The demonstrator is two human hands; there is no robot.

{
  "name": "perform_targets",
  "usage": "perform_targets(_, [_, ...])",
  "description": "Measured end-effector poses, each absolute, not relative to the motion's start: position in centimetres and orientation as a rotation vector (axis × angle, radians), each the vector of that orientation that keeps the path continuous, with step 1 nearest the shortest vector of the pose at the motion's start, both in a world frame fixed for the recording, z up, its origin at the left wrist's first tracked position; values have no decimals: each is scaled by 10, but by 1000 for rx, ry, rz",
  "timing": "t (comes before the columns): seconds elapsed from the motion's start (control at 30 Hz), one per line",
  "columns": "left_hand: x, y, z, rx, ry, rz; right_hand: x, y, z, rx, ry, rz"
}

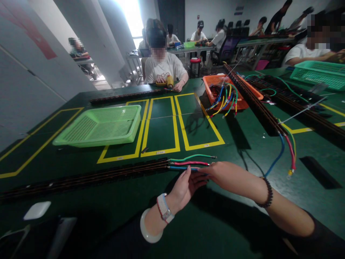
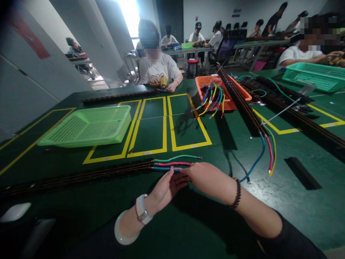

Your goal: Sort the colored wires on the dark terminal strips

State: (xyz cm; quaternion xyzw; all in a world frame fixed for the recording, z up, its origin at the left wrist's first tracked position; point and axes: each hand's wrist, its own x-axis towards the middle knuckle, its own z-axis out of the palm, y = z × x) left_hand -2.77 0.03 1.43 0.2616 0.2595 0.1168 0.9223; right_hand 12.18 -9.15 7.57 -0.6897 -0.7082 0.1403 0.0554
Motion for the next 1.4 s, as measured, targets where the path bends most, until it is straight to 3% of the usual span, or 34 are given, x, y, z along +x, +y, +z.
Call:
perform_targets(0.53, [-29,-1,17,656,486,130,138,-78,54,-2215,-2149,401])
perform_targets(0.77, [-29,0,9,660,448,106,154,-68,63,-2130,-1903,265])
perform_targets(0.97, [-31,1,13,666,453,88,156,-52,34,-1952,-1764,182])
perform_targets(1.4, [-30,-3,25,685,497,117,144,-40,9,-1857,-1883,354])
